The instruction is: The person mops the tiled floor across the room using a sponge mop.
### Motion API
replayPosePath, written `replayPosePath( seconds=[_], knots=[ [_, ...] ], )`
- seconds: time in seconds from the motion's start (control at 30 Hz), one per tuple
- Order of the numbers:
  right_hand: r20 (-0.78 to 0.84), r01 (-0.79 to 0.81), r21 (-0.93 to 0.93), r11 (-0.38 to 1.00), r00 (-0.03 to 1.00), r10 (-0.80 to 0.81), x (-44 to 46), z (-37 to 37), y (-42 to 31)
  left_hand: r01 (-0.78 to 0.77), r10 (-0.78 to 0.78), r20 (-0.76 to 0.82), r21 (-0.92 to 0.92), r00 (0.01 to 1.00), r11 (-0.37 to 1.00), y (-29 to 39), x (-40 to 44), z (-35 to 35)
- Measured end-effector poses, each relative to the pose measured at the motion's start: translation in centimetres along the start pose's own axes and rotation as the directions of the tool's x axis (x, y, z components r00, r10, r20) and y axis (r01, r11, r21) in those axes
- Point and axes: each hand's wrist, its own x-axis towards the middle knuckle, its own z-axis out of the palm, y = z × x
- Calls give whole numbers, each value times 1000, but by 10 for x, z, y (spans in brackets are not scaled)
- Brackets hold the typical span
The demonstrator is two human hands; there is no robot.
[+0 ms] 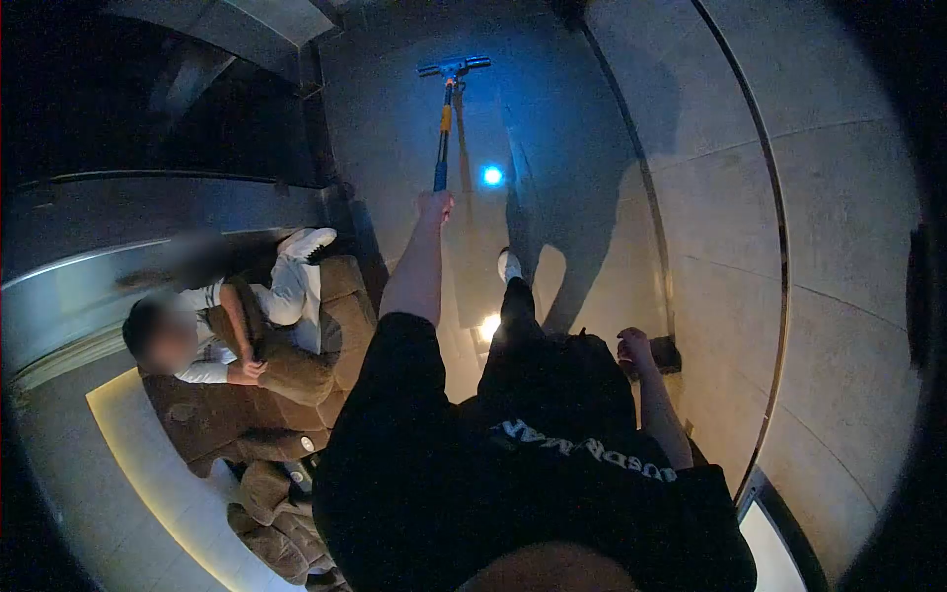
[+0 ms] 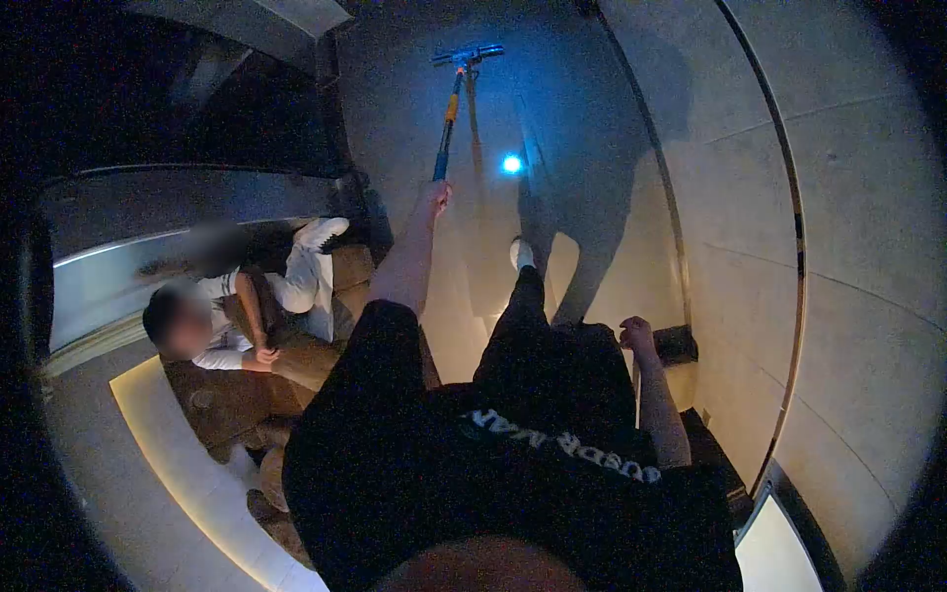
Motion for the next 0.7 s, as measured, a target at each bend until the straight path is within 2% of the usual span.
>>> replayPosePath(
  seconds=[0.03, 0.07, 0.1, 0.17, 0.2, 0.27, 0.33, 0.37, 0.47, 0.5, 0.53, 0.57, 0.6, 0.63, 0.67, 0.7],
  knots=[
    [6, 18, -12, 1000, 1000, -18, 2, 13, -10, 22, -22, 10, -47, 1000, 999, 0, 5, -5],
    [-85, -30, -70, 997, 996, 24, 3, 29, -22, 45, -43, 21, -94, 999, 995, 2, 2, -6],
    [-87, -29, -115, 993, 996, 19, 5, 33, -28, 67, -63, 34, -141, 997, 988, 3, -3, -4],
    [-90, -26, -202, 979, 996, 8, 11, 31, -29, -213, 272, 121, -359, 955, 909, -94, 53, 40],
    [-120, -90, -184, 979, 990, 68, 7, 32, -38, -71, 195, 192, -513, 962, 855, -102, 29, 44],
    [-173, -219, -136, 966, 966, 194, -3, 37, -56, 72, 78, 233, -573, 969, 817, -116, -24, 42],
    [-111, -176, -138, 975, 981, 162, 24, 35, -42, 65, 7, 170, -418, 985, 906, -128, -57, 28],
    [-80, -155, -137, 978, 986, 145, 36, 36, -40, 83, -16, 165, -407, 986, 910, -139, -71, 19],
    [-99, -231, -249, 941, 972, 212, 40, 55, -71, 62, -45, 67, -281, 997, 958, -165, -106, -2],
    [-67, -149, -354, 923, 989, 134, 48, 56, -79, 0, -3, -32, -85, 999, 996, -163, -117, -6],
    [-26, -63, -453, 889, 998, 58, 65, 49, -83, 35, -36, -23, -49, 999, 998, -156, -127, -11],
    [24, 25, -542, 840, 1000, -15, 83, 41, -87, 69, -69, -15, -13, 997, 998, -147, -138, -16],
    [24, 45, -652, 757, 999, -39, 99, 32, -93, 103, -102, 15, -48, 995, 994, -137, -148, -19],
    [152, 198, -815, 545, 980, -128, 119, 19, -98, 136, -133, 45, -82, 990, 987, -129, -158, -20],
    [300, 346, -894, 285, 934, -192, 152, 9, -109, 125, -122, 38, -87, 992, 988, -138, -147, -12],
    [450, 460, -888, -3, 867, -213, 186, -1, -118, 74, -70, -63, 65, 996, 995, -135, -137, -5]
  ],
)
